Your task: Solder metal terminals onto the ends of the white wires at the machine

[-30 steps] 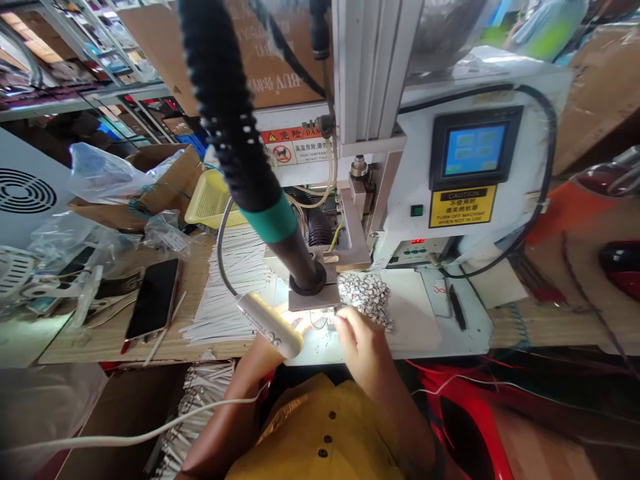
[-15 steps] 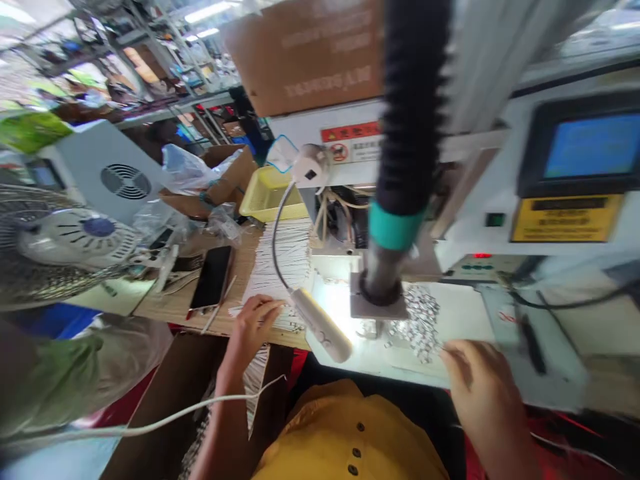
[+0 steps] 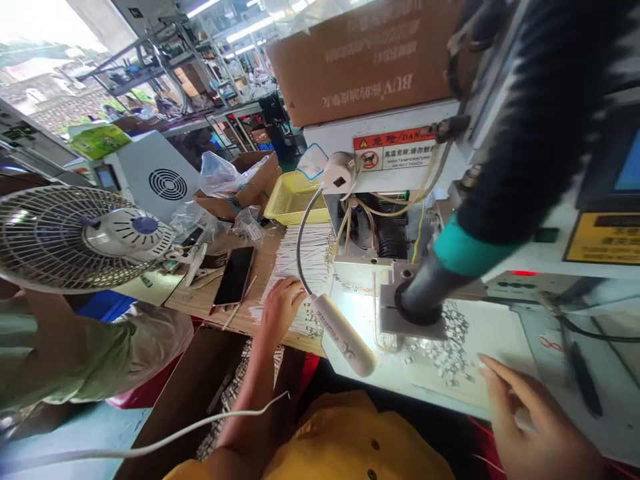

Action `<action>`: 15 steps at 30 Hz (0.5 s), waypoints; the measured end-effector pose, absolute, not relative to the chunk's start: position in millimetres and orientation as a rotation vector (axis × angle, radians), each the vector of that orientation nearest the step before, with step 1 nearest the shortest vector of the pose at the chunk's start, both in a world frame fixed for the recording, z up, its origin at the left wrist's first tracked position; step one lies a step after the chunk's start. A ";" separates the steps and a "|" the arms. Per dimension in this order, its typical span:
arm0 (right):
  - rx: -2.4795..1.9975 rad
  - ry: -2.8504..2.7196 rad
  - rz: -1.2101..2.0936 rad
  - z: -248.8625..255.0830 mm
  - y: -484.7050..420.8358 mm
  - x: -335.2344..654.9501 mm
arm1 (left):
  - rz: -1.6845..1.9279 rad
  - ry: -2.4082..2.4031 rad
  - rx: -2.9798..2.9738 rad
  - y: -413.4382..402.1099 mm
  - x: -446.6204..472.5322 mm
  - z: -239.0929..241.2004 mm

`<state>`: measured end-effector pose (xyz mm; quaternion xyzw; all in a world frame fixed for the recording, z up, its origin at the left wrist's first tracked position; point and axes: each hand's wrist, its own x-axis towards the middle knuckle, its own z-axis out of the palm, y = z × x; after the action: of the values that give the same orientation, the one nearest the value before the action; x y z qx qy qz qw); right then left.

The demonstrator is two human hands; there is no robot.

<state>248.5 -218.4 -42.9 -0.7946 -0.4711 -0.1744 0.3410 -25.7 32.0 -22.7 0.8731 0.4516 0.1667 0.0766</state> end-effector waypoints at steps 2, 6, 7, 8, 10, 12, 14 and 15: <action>-1.995 -1.317 -0.501 -32.5 -213.4 242.3 | 0.485 1.350 2.658 34.9 -24.4 -22.2; -1.956 -1.161 0.014 -24.6 -203.3 229.4 | 0.717 1.241 2.577 33.0 -19.7 -17.3; -1.933 -1.097 0.187 -23.7 -199.3 225.8 | 0.770 1.204 2.521 30.2 -15.5 -14.7; -1.894 -1.033 0.343 -22.5 -194.2 222.1 | 0.795 1.152 2.467 26.2 -9.7 -11.6; -1.740 -0.985 0.618 -20.0 -181.9 214.8 | 0.729 0.973 2.382 14.9 5.5 -5.3; -1.608 -0.964 0.804 -18.3 -168.8 208.4 | 0.570 0.738 2.306 1.1 22.6 -1.3; -1.543 -0.931 0.901 -19.0 -157.8 203.2 | 0.464 0.584 2.227 -12.1 37.7 -1.5; -1.532 -0.908 0.928 -20.2 -153.7 201.1 | 0.441 0.551 2.194 -17.7 43.7 -3.1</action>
<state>201.1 -153.7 -20.2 -0.6437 -0.3815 0.3899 0.5367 43.7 -17.7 -3.1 0.8698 0.2184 0.1749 0.4063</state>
